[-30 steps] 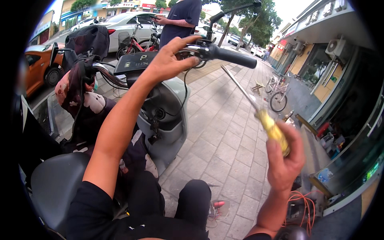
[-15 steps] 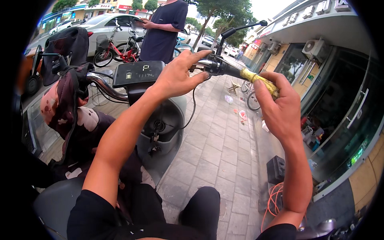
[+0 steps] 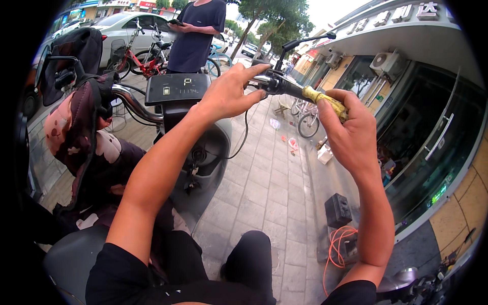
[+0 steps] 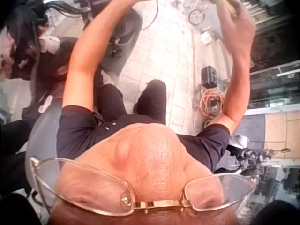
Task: The person uses a screwdriver to loosen and tighten screws on the scooter's handlebar assembly. They remove a small black component, inspect it, and reattach it to the handlebar while standing on a sidewalk.
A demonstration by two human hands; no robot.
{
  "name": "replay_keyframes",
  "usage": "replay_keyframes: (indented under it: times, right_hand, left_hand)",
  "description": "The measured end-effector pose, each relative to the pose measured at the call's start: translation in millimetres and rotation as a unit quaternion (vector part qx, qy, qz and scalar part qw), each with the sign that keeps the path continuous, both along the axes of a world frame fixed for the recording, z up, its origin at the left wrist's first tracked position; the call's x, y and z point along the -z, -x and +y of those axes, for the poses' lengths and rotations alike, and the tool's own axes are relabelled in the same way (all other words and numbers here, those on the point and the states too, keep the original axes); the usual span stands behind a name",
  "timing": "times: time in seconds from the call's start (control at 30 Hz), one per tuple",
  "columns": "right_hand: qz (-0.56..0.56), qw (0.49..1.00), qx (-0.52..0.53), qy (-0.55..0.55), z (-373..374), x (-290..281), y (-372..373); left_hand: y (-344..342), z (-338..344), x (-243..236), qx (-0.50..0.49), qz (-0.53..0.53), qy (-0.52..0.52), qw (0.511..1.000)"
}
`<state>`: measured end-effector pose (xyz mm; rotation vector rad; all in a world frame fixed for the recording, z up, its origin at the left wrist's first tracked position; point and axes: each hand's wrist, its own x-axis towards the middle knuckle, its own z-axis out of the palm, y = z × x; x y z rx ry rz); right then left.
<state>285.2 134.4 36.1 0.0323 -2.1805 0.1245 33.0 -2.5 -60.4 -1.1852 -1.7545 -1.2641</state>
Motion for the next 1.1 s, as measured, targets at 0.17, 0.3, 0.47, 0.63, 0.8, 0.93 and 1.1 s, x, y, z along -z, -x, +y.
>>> replay_keyframes:
  times: [0.17,0.3,0.47,0.63,0.8,0.93,1.1]
  right_hand:
    - [-0.018,1.000,0.005,-0.015,-2,-8,-3]
    - [-0.022,0.998,0.004,-0.067,-9,-7,-4]
    - [-0.016,0.966,0.010,-0.257,-18,4,-2]
    - [-0.036,0.903,0.049,-0.424,-33,11,-1]
    - [-0.059,0.863,0.083,-0.496,-41,13,2]
    - [-0.063,0.797,0.124,-0.588,-35,30,5]
    - [-0.066,0.782,0.137,-0.604,-33,34,5]
  left_hand:
    - [-1,1,-1,0.013,-0.001,-0.004,1.000]
    - [1,2,2,0.010,0.014,-0.022,1.000]
    - [1,1,2,0.003,0.007,-0.022,1.000]
    - [0,2,1,0.001,0.003,-0.021,1.000]
    - [-8,-6,-5,-0.015,-0.033,0.028,0.999]
    - [-9,-5,-5,-0.015,-0.036,0.028,0.999]
    - [-9,-5,-5,-0.009,-0.035,0.024,0.999]
